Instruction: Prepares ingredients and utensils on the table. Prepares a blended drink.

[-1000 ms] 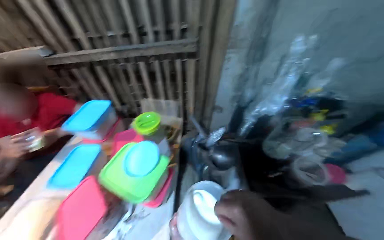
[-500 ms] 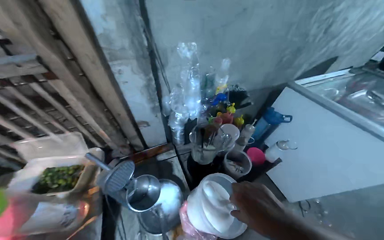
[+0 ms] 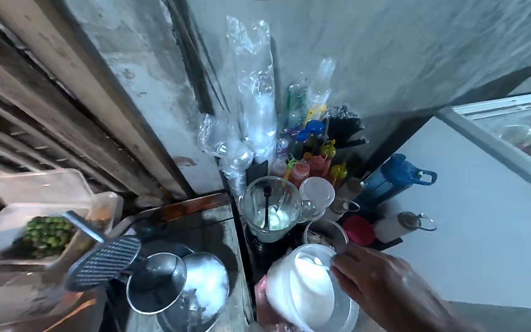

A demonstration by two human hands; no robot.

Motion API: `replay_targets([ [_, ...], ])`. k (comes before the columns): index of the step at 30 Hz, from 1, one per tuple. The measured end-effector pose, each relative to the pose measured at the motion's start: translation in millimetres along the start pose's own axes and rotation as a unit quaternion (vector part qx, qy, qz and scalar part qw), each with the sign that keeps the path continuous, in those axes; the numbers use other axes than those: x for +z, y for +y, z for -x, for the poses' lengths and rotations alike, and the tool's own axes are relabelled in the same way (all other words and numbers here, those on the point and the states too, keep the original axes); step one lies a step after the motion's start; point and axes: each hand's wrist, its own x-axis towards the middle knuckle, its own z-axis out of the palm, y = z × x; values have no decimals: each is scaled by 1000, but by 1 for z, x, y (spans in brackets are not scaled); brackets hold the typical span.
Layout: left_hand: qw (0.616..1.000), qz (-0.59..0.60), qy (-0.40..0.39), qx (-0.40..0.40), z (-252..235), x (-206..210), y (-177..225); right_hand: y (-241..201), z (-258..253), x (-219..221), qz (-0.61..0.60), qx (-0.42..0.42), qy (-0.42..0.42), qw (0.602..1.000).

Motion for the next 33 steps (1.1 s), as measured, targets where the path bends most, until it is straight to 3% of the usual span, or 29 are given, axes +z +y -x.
replay_targets([
  [2, 998, 1, 48, 29, 0, 11, -2, 13, -2, 16, -21, -41, 39, 998],
  [5, 997, 20, -69, 39, 1, -13, 1, 21, -2, 28, -33, -63, 67, 995],
  [6, 998, 16, -50, 45, 3, -13, 3, 22, -1, 31, -40, -63, 64, 995],
  [9, 978, -51, 177, 93, 5, 21, 3, 12, 3, 35, -146, -38, -12, 988],
  [13, 975, -53, 194, 98, 5, 18, 5, -7, 4, 24, -277, -27, -106, 955],
  [17, 954, -68, 270, 108, 7, 26, 4, -2, -2, 23, -411, -13, -186, 892],
  [23, 960, -75, 243, 115, 12, 22, 10, 24, -11, 40, -551, 146, -262, 779],
  [29, 952, -97, 234, 172, 7, 22, 15, 32, -24, 30, -620, 251, -226, 708],
  [33, 927, -135, 274, 217, 5, 21, 22, 39, -51, 20, -620, 275, -120, 725],
])
